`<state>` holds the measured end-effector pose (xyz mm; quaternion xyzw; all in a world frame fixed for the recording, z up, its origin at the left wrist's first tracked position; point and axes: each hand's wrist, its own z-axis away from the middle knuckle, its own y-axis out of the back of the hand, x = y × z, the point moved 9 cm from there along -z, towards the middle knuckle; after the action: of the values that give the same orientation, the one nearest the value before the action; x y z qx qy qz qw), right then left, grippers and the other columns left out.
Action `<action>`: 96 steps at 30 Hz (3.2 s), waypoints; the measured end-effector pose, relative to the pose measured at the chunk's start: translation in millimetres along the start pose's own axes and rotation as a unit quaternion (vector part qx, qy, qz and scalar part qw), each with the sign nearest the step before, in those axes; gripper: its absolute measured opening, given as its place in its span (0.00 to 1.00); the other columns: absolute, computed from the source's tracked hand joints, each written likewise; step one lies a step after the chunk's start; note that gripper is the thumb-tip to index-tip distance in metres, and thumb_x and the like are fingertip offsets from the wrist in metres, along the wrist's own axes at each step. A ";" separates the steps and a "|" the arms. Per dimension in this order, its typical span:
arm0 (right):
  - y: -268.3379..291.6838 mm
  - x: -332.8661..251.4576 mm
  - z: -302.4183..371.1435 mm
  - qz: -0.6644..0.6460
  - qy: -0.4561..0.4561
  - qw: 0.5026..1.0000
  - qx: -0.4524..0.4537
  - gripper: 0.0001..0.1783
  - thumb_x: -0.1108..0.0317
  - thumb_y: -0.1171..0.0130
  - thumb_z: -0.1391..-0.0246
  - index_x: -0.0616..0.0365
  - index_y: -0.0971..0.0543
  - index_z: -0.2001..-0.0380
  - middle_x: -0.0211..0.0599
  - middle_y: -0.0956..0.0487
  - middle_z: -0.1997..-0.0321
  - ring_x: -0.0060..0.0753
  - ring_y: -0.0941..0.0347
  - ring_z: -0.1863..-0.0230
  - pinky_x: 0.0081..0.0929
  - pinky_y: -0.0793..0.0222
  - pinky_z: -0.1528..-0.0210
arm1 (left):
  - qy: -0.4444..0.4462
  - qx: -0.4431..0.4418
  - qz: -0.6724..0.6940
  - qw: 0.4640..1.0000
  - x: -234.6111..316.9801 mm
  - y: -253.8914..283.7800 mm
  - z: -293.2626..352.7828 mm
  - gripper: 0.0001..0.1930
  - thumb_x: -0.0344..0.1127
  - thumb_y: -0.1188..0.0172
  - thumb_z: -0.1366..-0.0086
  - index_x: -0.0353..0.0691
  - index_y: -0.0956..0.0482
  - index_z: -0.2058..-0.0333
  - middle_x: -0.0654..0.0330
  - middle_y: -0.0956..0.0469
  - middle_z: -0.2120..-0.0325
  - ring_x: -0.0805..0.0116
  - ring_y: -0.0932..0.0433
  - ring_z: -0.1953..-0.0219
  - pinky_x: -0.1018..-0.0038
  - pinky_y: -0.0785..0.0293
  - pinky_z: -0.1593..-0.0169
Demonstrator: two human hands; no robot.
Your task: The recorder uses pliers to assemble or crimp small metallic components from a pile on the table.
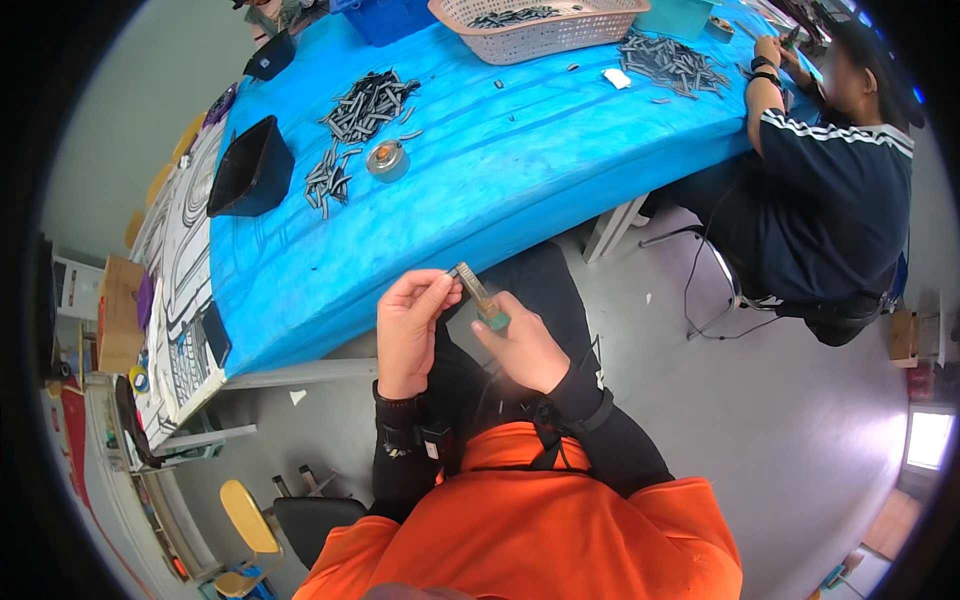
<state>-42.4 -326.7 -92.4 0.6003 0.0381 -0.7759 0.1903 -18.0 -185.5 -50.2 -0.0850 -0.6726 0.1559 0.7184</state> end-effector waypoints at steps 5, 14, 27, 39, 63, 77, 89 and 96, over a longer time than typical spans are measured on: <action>22.7 -2.5 -1.9 -0.093 0.077 0.993 0.016 0.09 0.69 0.47 0.40 0.61 0.30 0.58 0.32 0.24 0.64 0.21 0.29 0.61 0.20 0.35 0.56 | 0.002 -0.028 0.047 0.999 4.6 -30.8 -35.3 0.06 0.27 0.39 0.39 0.32 0.22 0.64 0.59 0.21 0.71 0.75 0.24 0.69 0.78 0.27 0.61; 80.1 30.5 30.1 -0.270 0.018 0.955 0.124 0.09 0.72 0.49 0.39 0.63 0.32 0.57 0.38 0.25 0.64 0.35 0.24 0.57 0.32 0.27 0.53 | -0.185 -0.065 0.243 0.950 72.4 -167.6 -226.8 0.05 0.28 0.39 0.42 0.37 0.28 0.72 0.61 0.24 0.76 0.72 0.24 0.71 0.76 0.27 0.66; 98.0 60.5 11.7 -0.283 0.012 0.952 0.114 0.07 0.71 0.50 0.38 0.63 0.32 0.60 0.38 0.25 0.67 0.34 0.25 0.59 0.31 0.26 0.55 | -0.230 0.171 -0.562 0.776 127.5 115.8 -54.4 0.15 0.32 0.31 0.49 0.36 0.24 0.63 0.60 0.22 0.73 0.72 0.26 0.71 0.75 0.28 0.65; 59.5 53.5 10.2 -0.273 -0.015 0.959 0.077 0.07 0.74 0.49 0.39 0.64 0.32 0.59 0.37 0.25 0.68 0.31 0.24 0.61 0.27 0.27 0.56 | -0.079 0.197 -0.607 0.766 116.3 149.9 -135.8 0.19 0.37 0.29 0.53 0.33 0.23 0.64 0.50 0.20 0.71 0.52 0.20 0.66 0.64 0.25 0.59; 51.4 47.1 6.7 -0.255 -0.007 0.965 0.062 0.08 0.75 0.47 0.41 0.65 0.32 0.60 0.36 0.26 0.66 0.29 0.23 0.63 0.24 0.27 0.59 | -0.152 0.254 -0.539 0.789 126.8 146.9 -99.7 0.07 0.31 0.35 0.47 0.35 0.20 0.71 0.51 0.20 0.75 0.55 0.20 0.69 0.65 0.26 0.63; 15.5 -2.9 0.3 -0.254 0.053 0.966 0.012 0.09 0.74 0.47 0.40 0.64 0.31 0.57 0.35 0.24 0.67 0.27 0.24 0.62 0.25 0.27 0.56 | -0.016 -0.036 -0.097 0.995 18.8 25.2 12.2 0.06 0.22 0.39 0.41 0.30 0.19 0.64 0.57 0.18 0.68 0.77 0.22 0.67 0.81 0.27 0.60; 18.3 -33.4 17.5 -0.274 0.115 0.955 0.024 0.14 0.78 0.42 0.46 0.60 0.31 0.57 0.30 0.25 0.63 0.22 0.27 0.61 0.20 0.31 0.58 | 0.008 -0.079 -0.072 0.994 -5.7 -4.3 31.4 0.03 0.22 0.41 0.38 0.32 0.25 0.65 0.59 0.19 0.69 0.77 0.22 0.68 0.82 0.26 0.61; 25.6 -36.2 17.5 -0.211 0.140 0.966 0.046 0.16 0.80 0.41 0.48 0.63 0.32 0.56 0.37 0.24 0.62 0.25 0.26 0.61 0.22 0.29 0.58 | -0.028 -0.035 -0.080 0.996 5.9 -4.7 31.2 0.06 0.21 0.41 0.40 0.31 0.26 0.63 0.57 0.19 0.68 0.75 0.20 0.66 0.80 0.24 0.61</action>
<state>-42.3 -346.4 -48.9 0.6894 0.1546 -0.7076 -0.0129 -48.3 -190.6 -40.6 -0.0516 -0.7022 0.0771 0.7059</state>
